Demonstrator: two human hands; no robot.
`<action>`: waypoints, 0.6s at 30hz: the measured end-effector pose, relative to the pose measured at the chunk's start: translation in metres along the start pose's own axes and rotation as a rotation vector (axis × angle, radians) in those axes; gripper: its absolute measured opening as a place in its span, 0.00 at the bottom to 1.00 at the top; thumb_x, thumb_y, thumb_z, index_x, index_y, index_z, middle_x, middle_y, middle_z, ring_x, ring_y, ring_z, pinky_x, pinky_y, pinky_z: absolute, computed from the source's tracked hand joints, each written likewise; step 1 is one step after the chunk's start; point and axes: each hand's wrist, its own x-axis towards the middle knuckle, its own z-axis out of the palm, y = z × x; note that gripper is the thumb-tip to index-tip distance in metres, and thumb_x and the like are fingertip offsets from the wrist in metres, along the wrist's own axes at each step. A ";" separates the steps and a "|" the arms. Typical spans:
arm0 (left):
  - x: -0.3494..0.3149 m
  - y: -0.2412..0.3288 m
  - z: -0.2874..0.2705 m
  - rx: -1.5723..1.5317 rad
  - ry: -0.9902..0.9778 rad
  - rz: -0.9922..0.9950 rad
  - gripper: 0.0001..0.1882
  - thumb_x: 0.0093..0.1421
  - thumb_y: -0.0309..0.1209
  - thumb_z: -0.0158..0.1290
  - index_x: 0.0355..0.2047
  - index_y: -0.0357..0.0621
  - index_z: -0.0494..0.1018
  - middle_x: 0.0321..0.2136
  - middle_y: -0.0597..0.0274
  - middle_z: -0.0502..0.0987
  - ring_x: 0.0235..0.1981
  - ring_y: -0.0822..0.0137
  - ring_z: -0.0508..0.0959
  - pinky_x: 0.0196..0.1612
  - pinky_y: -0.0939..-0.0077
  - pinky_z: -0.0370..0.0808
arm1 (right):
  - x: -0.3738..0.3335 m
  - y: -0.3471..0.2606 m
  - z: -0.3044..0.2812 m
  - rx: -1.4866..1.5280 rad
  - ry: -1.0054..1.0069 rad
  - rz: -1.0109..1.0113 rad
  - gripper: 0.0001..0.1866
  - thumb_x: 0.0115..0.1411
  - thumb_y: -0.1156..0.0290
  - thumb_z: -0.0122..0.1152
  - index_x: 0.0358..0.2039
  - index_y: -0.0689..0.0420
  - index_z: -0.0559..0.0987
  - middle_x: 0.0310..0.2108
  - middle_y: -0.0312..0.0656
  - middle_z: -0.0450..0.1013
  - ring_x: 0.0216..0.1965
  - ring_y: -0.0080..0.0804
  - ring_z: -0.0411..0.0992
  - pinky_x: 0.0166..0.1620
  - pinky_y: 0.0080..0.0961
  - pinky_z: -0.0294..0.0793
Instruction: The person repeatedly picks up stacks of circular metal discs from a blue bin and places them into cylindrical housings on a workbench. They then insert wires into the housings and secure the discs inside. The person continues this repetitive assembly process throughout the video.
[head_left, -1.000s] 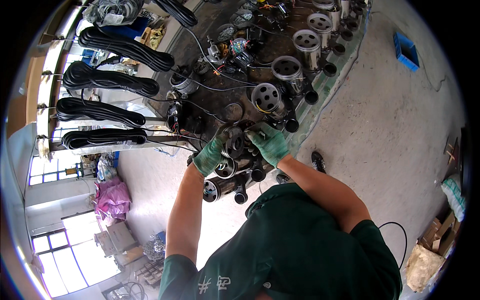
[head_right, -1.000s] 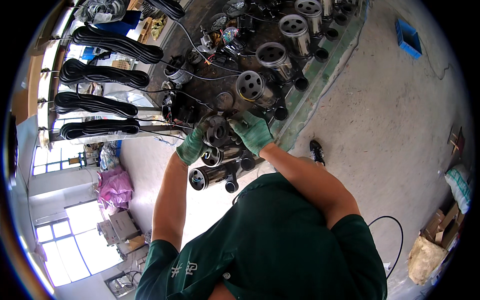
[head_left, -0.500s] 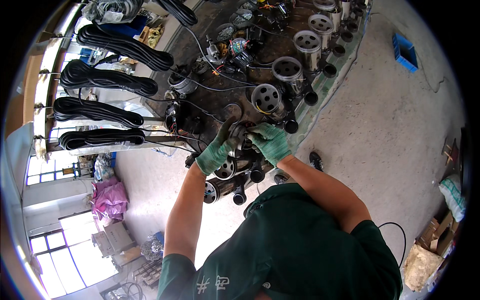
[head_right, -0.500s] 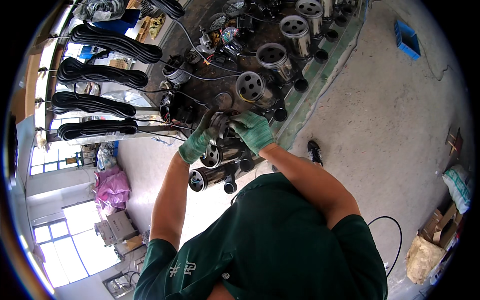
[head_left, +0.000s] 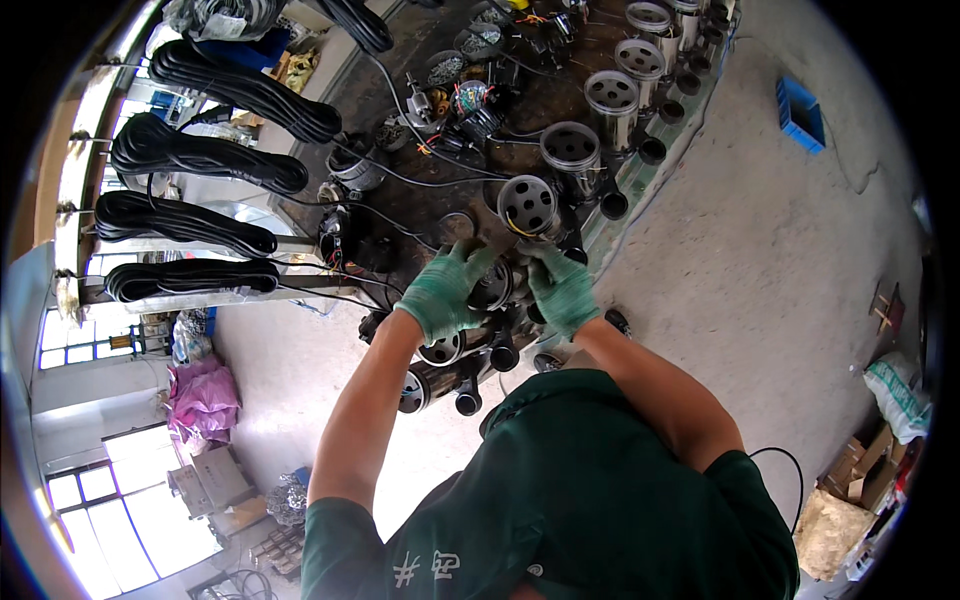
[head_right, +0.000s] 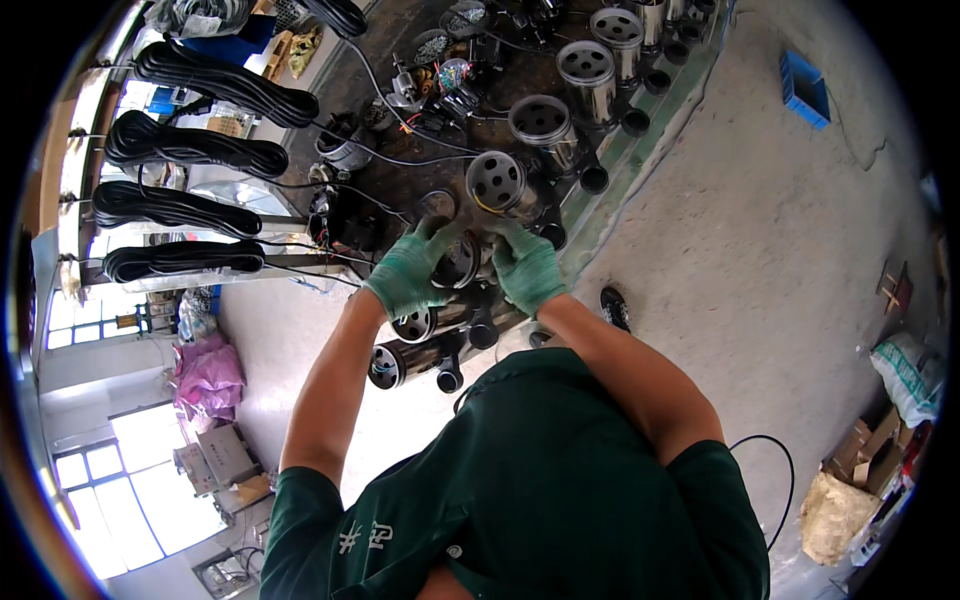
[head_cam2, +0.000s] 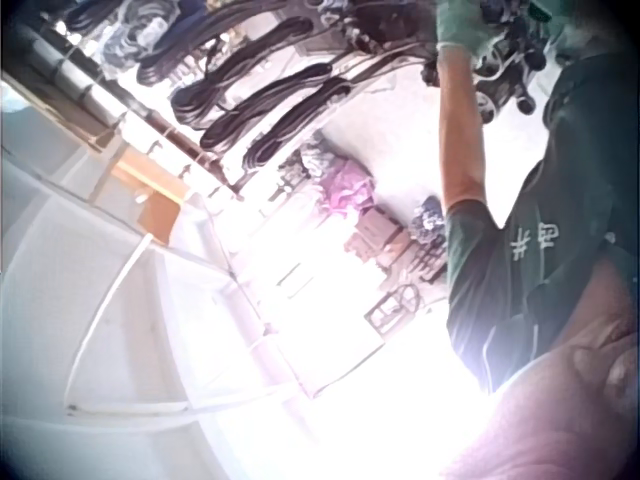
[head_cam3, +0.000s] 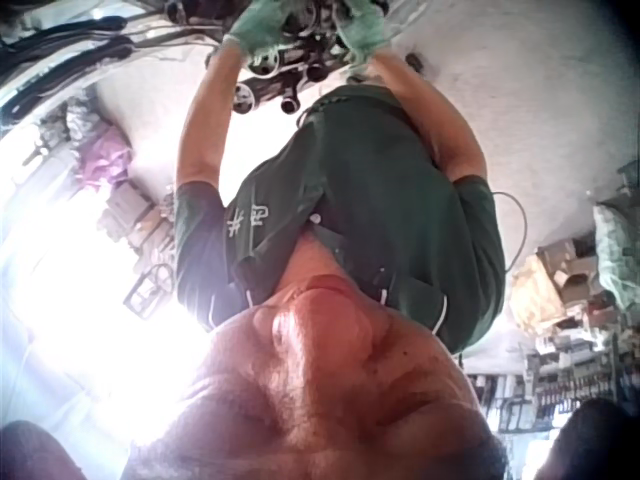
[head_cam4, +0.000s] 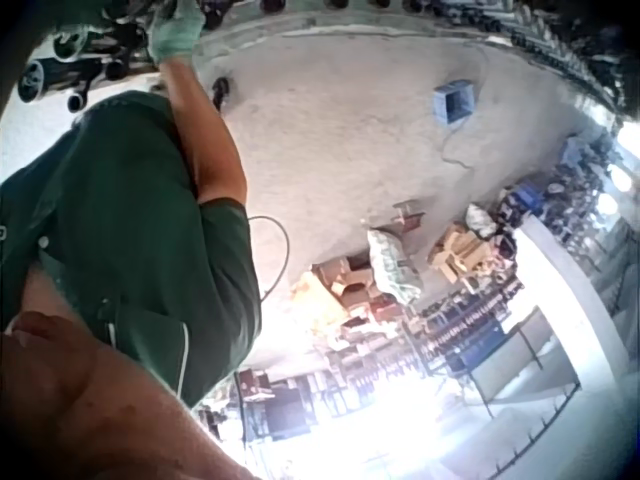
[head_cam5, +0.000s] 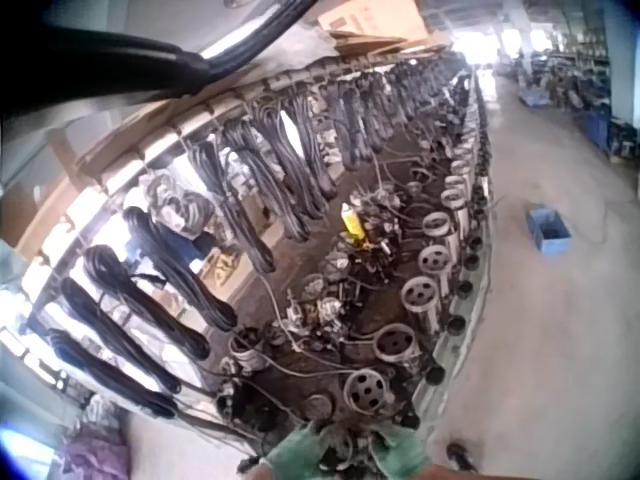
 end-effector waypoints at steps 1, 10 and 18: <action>0.005 -0.003 0.002 0.085 -0.030 0.035 0.55 0.42 0.30 0.75 0.71 0.51 0.60 0.64 0.40 0.63 0.60 0.40 0.72 0.63 0.55 0.73 | 0.000 -0.008 -0.009 0.082 -0.022 0.092 0.15 0.72 0.78 0.50 0.56 0.55 0.76 0.39 0.40 0.83 0.29 0.24 0.78 0.33 0.26 0.81; 0.023 -0.006 -0.012 0.502 -0.216 0.248 0.44 0.52 0.24 0.68 0.69 0.68 0.66 0.67 0.51 0.63 0.52 0.47 0.80 0.54 0.56 0.80 | 0.001 0.007 -0.045 0.318 -0.048 0.367 0.14 0.71 0.78 0.51 0.54 0.54 0.77 0.29 0.36 0.76 0.24 0.20 0.71 0.29 0.23 0.74; 0.023 -0.008 0.001 0.280 -0.200 0.041 0.53 0.45 0.38 0.76 0.70 0.47 0.62 0.61 0.43 0.69 0.52 0.45 0.80 0.55 0.56 0.79 | -0.018 -0.010 -0.048 0.137 -0.088 0.449 0.13 0.72 0.76 0.52 0.54 0.57 0.79 0.33 0.36 0.75 0.24 0.23 0.73 0.29 0.24 0.76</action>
